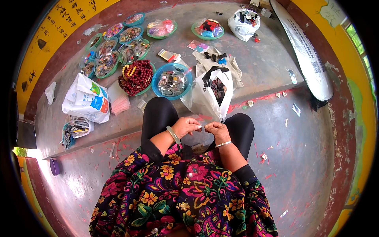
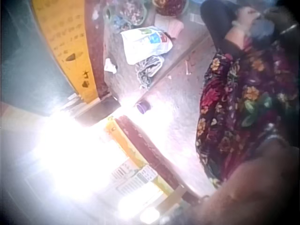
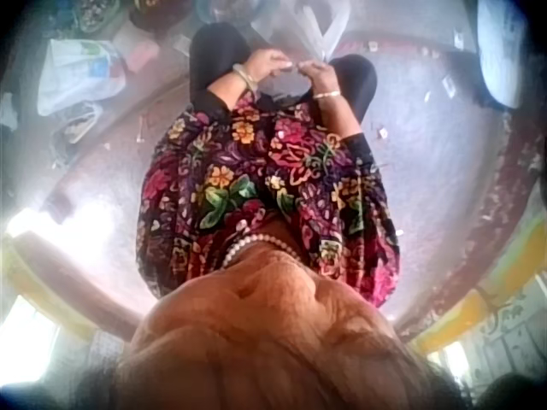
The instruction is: The person sits on the floor and packs small jewelry items into clear plastic bags. They pick up items from a white bag, place them into the plastic bags, and seal them. The person also handles a red beaded necklace and places it into a bag.
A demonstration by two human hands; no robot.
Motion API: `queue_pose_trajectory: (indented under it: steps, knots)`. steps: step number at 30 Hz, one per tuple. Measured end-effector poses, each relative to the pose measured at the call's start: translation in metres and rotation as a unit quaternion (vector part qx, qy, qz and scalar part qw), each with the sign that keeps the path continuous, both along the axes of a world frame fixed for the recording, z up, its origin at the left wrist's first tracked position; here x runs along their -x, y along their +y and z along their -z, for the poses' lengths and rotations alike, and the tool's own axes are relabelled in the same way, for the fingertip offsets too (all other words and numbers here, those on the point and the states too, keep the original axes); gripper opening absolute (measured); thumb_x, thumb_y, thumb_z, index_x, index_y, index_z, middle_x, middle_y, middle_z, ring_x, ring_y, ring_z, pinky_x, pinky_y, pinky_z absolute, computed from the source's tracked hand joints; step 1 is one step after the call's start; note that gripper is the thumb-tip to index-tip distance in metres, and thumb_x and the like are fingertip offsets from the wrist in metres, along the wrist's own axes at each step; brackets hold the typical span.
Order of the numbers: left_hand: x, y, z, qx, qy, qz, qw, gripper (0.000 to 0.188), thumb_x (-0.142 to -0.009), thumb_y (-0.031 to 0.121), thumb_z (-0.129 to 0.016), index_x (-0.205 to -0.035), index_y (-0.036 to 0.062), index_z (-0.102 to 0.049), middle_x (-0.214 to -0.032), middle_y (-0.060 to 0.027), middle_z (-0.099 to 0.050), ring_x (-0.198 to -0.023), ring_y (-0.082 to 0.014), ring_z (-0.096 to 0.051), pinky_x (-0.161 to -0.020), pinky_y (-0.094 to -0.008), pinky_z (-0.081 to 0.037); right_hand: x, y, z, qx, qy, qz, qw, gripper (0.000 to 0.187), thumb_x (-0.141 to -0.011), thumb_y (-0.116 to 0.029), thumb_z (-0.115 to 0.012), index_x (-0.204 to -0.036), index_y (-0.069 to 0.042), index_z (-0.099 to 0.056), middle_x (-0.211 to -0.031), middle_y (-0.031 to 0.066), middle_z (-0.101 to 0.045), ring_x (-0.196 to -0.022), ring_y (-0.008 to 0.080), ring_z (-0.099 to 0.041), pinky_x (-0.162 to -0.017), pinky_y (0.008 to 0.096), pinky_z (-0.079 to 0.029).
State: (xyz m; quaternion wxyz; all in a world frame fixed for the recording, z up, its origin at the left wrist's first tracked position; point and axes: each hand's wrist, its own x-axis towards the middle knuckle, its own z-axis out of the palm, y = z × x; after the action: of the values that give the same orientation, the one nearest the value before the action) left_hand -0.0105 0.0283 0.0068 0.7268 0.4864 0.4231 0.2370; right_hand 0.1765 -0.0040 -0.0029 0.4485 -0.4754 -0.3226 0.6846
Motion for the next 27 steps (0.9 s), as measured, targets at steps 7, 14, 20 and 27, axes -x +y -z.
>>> queue_pose_trajectory:
  steps: [7,14,20,27]
  knots:
    - [0.0002,-0.0013,-0.0005,-0.004,0.012,-0.011,1.000,0.018,-0.078,0.018,-0.059,-0.084,0.0012,-0.062,-0.076,-0.0052,-0.063,-0.071,-0.0094,-0.059,-0.049,-0.0193,-0.041,0.0033,-0.0007,-0.0022,-0.020,-0.048,-0.040,0.998,0.008,-0.072,-0.009,-0.064,-0.076,-0.002,-0.062,-0.069,0.0016,-0.060,-0.062,0.0084,-0.050,-0.060,0.0204,-0.038]
    - [-0.0002,-0.0016,0.0004,-0.021,0.055,-0.018,0.998,0.017,-0.076,0.017,-0.061,-0.081,0.0010,-0.062,-0.074,-0.0053,-0.063,-0.066,-0.0076,-0.058,-0.046,-0.0185,-0.039,0.0037,-0.0022,-0.0012,-0.017,-0.054,-0.045,0.997,0.009,-0.071,-0.009,-0.064,-0.076,-0.001,-0.062,-0.070,0.0011,-0.059,-0.062,0.0079,-0.050,-0.059,0.0205,-0.039]
    - [-0.0012,-0.0021,0.0020,-0.007,0.029,-0.037,0.999,0.014,-0.073,0.015,-0.064,-0.075,0.0018,-0.061,-0.070,-0.0042,-0.062,-0.061,-0.0070,-0.056,-0.045,-0.0181,-0.039,0.0040,-0.0016,-0.0047,-0.005,-0.036,-0.053,0.998,0.011,-0.072,-0.011,-0.065,-0.078,-0.003,-0.063,-0.071,0.0005,-0.060,-0.064,0.0073,-0.050,-0.060,0.0211,-0.038]
    - [-0.0020,-0.0027,-0.0035,0.000,0.015,-0.057,0.998,0.014,-0.072,0.014,-0.065,-0.072,0.0021,-0.059,-0.067,-0.0033,-0.060,-0.057,-0.0065,-0.053,-0.044,-0.0180,-0.038,0.0021,-0.0009,-0.0007,0.008,-0.010,-0.052,0.999,0.014,-0.073,-0.012,-0.065,-0.084,-0.004,-0.062,-0.075,-0.0004,-0.060,-0.067,0.0074,-0.052,-0.059,0.0204,-0.039]
